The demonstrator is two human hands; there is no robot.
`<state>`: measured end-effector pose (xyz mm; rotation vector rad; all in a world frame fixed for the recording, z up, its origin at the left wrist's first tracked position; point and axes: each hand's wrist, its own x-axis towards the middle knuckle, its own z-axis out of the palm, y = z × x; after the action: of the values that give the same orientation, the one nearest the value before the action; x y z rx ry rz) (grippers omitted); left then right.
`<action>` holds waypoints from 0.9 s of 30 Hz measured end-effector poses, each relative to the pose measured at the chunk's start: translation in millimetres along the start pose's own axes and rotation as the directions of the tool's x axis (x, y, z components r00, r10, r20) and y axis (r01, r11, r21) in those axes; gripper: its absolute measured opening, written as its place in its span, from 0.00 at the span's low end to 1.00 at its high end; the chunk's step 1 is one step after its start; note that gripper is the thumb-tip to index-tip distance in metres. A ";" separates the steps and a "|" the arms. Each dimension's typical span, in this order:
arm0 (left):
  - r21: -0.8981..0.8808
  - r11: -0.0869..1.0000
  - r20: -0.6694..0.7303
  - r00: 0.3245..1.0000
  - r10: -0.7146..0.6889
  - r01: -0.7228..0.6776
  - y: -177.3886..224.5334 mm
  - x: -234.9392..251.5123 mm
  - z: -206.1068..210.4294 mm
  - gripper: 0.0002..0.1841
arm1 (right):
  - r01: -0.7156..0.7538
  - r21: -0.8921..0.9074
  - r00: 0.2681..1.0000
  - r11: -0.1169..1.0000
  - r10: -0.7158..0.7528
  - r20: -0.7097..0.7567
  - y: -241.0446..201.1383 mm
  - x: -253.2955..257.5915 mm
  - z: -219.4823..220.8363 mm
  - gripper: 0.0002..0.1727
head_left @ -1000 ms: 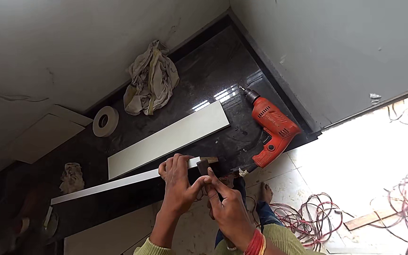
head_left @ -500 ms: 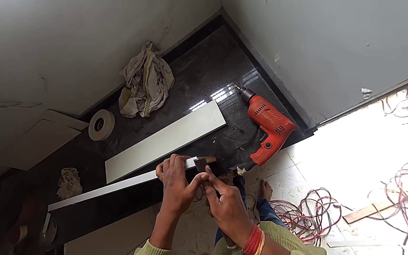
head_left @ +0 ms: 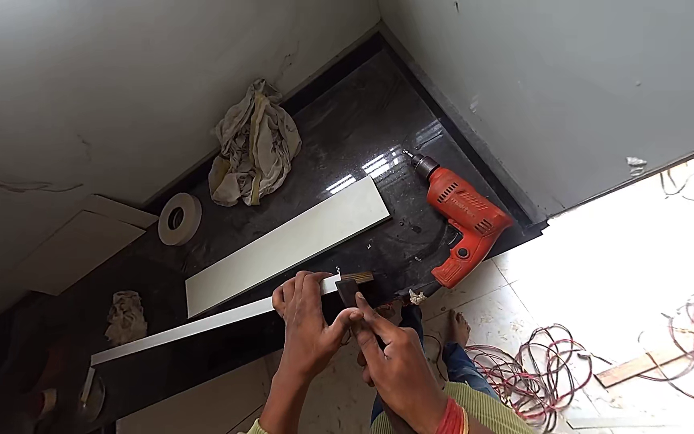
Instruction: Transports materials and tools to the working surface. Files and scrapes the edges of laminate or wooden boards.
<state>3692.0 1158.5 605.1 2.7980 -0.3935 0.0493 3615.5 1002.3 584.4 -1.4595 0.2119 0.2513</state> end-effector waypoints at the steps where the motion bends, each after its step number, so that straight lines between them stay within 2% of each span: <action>1: 0.003 1.000 -0.012 1.000 -0.010 0.010 0.9 -1.4 1.9 0.52 | -0.019 -0.008 1.000 1.000 0.020 0.011 -1.2 1.7 -1.5 0.28; 4: 0.043 0.998 -0.046 0.998 -0.045 0.047 4.8 -3.3 5.4 0.45 | -0.109 0.004 0.994 0.994 0.109 0.027 -3.7 13.0 -1.2 0.28; 7: 0.049 0.997 -0.003 0.999 -0.052 0.052 4.7 0.7 3.0 0.40 | -0.225 0.080 0.974 0.971 0.224 0.018 -2.3 25.0 -1.7 0.29; 9: 0.038 0.999 0.021 1.000 0.005 -0.006 0.6 4.8 -2.7 0.31 | -0.263 0.154 0.964 0.953 0.265 0.005 2.3 28.1 -6.7 0.29; 11: 0.017 0.990 0.045 0.989 0.141 -0.142 -4.6 14.9 -12.8 0.23 | -0.277 0.213 0.958 0.937 0.286 -0.008 6.4 27.2 -19.6 0.30; 13: 0.015 0.946 0.144 0.937 0.317 -0.323 -11.6 27.2 -25.3 0.18 | -0.288 0.220 0.953 0.932 0.301 -0.027 12.4 18.4 -33.9 0.31; 15: -0.015 0.868 0.207 0.847 0.489 -0.497 -17.6 41.0 -32.4 0.14 | -0.299 0.197 0.949 0.934 0.312 -0.038 17.9 9.9 -47.6 0.31; 18: -0.058 0.761 0.229 0.734 0.640 -0.646 -22.9 57.8 -37.9 0.11 | -0.306 0.170 0.944 0.937 0.322 -0.073 25.0 0.8 -60.3 0.32; 24: -0.087 0.671 0.169 0.653 0.739 -0.737 -33.0 62.1 -36.8 0.11 | -0.278 0.204 0.941 0.939 0.309 -0.138 31.6 -11.6 -74.2 0.32; 26: -0.118 0.668 0.135 0.655 0.744 -0.735 -36.1 60.6 -34.4 0.11 | -0.267 0.206 0.940 0.941 0.301 -0.160 33.1 -12.6 -77.7 0.32; 27: -0.137 0.694 0.129 0.681 0.720 -0.707 -39.4 58.2 -35.1 0.12 | -0.266 0.208 0.938 0.941 0.303 -0.170 33.6 -13.0 -79.2 0.32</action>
<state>3759.1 1190.1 631.0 2.3904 -1.4872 -0.0370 3594.0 926.1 548.3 -1.2682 0.5995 0.3126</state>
